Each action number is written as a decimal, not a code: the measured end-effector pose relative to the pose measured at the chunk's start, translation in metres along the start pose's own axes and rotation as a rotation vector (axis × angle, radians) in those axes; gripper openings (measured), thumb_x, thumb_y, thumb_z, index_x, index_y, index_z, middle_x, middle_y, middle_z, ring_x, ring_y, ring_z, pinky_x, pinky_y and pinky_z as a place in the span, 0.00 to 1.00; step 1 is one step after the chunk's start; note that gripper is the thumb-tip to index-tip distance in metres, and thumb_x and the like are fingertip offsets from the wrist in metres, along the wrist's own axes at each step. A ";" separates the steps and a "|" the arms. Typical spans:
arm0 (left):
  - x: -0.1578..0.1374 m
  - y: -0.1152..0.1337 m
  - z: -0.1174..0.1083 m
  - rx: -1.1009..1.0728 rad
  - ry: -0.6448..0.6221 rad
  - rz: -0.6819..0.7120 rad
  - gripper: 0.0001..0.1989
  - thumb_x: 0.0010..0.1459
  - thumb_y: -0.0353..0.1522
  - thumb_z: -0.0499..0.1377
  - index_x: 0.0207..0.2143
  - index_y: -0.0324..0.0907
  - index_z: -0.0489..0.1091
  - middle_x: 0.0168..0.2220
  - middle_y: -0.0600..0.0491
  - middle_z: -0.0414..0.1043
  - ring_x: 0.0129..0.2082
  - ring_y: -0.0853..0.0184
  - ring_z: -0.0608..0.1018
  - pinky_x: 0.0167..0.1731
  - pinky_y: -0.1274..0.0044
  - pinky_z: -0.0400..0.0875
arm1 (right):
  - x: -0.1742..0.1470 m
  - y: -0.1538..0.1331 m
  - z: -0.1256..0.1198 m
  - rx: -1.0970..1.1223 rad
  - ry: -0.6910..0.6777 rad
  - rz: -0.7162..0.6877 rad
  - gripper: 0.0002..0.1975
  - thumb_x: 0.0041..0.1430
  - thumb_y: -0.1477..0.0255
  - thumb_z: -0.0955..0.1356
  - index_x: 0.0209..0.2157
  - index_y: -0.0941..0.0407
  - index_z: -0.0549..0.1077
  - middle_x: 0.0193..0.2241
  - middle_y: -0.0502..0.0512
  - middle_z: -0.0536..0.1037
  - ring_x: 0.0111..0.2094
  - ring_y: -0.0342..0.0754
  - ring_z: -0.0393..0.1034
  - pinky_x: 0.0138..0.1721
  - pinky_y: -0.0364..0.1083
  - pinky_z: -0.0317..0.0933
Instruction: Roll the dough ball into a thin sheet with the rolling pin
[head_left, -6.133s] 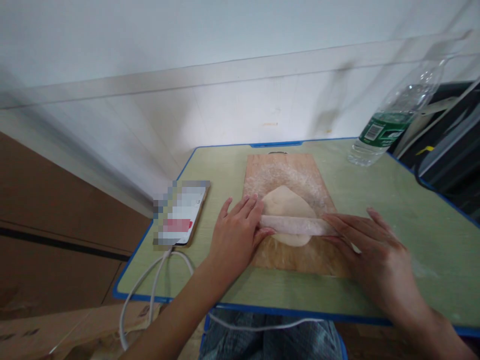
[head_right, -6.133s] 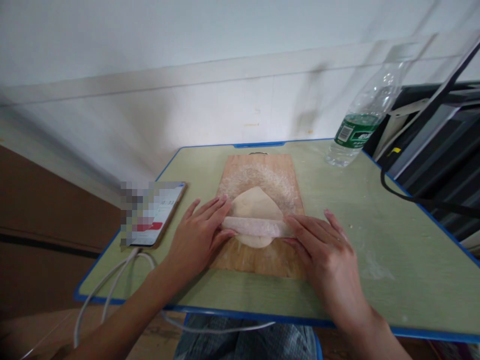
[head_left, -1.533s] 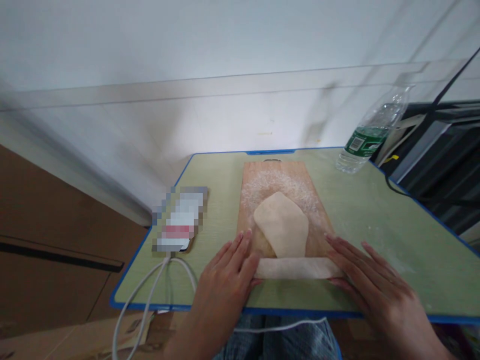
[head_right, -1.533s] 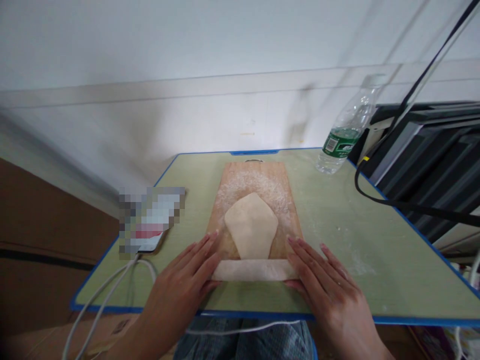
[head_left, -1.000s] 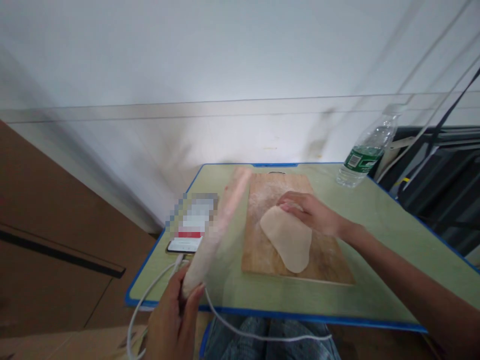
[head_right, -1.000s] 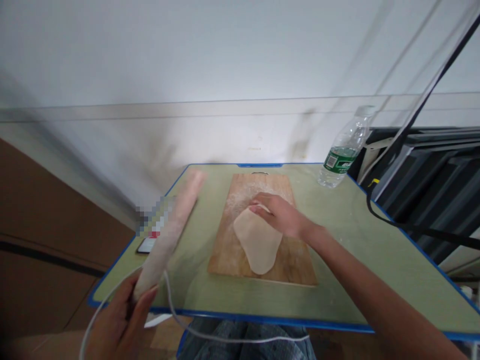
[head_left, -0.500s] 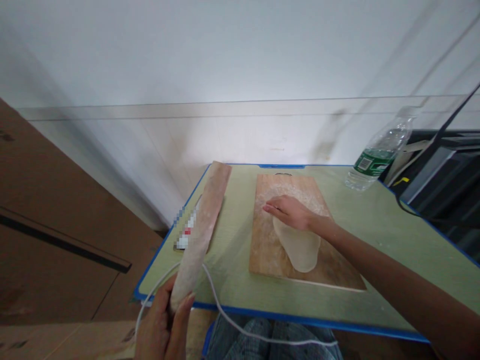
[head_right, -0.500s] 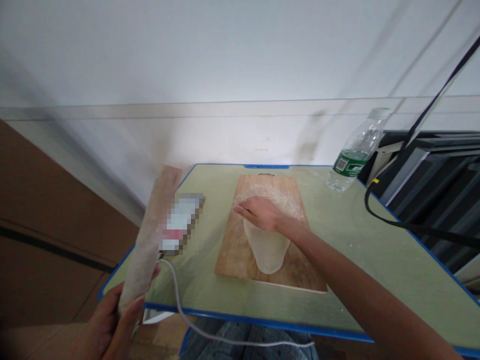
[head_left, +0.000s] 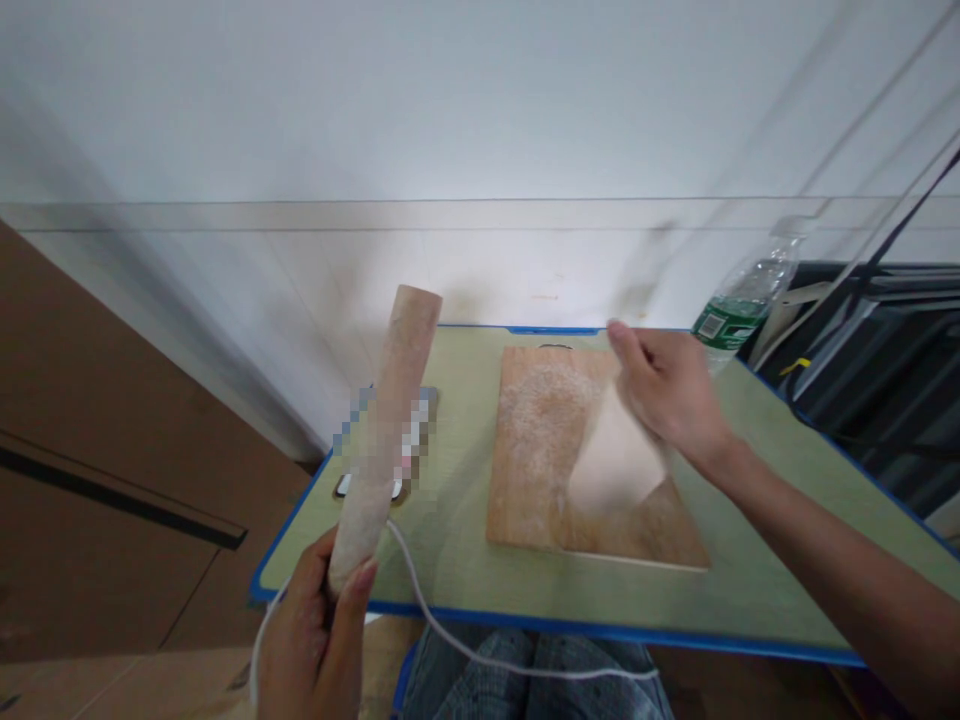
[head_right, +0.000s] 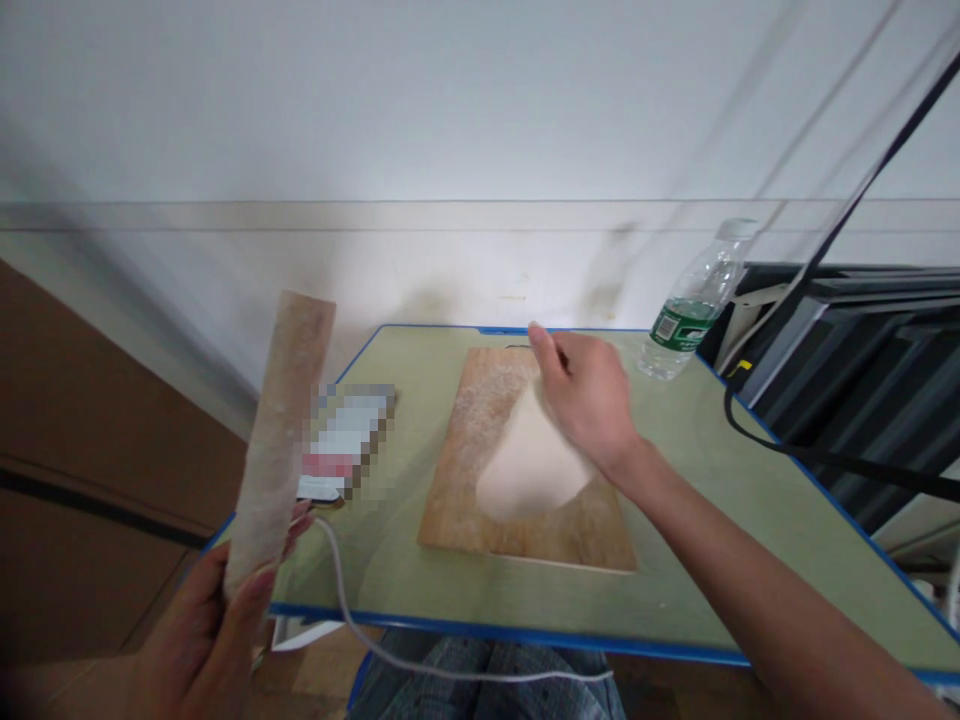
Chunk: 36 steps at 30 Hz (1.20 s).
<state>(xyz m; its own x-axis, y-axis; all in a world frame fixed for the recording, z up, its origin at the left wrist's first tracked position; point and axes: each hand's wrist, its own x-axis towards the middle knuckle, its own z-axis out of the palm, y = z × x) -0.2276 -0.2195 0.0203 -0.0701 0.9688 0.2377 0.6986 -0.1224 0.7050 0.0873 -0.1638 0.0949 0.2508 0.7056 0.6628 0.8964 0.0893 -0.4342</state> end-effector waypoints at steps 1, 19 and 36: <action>0.001 0.003 0.001 0.010 0.002 0.008 0.23 0.59 0.52 0.48 0.43 0.45 0.67 0.35 0.53 0.77 0.31 0.62 0.78 0.28 0.74 0.73 | 0.005 0.008 0.008 -0.085 -0.148 0.045 0.24 0.63 0.59 0.58 0.15 0.52 0.53 0.13 0.48 0.58 0.16 0.42 0.52 0.20 0.44 0.42; 0.064 0.107 0.061 0.633 -0.576 0.658 0.12 0.65 0.38 0.47 0.42 0.39 0.64 0.35 0.46 0.75 0.35 0.58 0.80 0.30 0.72 0.72 | -0.040 0.046 -0.005 -0.134 -0.298 -0.480 0.20 0.67 0.66 0.54 0.31 0.58 0.71 0.33 0.61 0.76 0.37 0.52 0.70 0.38 0.51 0.61; 0.079 0.111 0.085 0.759 -0.662 0.812 0.19 0.64 0.44 0.46 0.39 0.38 0.65 0.30 0.47 0.75 0.29 0.56 0.79 0.25 0.71 0.71 | -0.033 0.065 0.024 -0.211 -0.645 -0.351 0.27 0.67 0.66 0.50 0.58 0.59 0.67 0.56 0.60 0.70 0.57 0.53 0.64 0.56 0.54 0.59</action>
<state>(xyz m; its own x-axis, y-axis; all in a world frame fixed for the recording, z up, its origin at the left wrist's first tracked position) -0.0949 -0.1382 0.0603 0.7734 0.6241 -0.1112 0.6176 -0.7814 -0.0897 0.1286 -0.1641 0.0299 -0.2668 0.9371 0.2250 0.9512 0.2937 -0.0952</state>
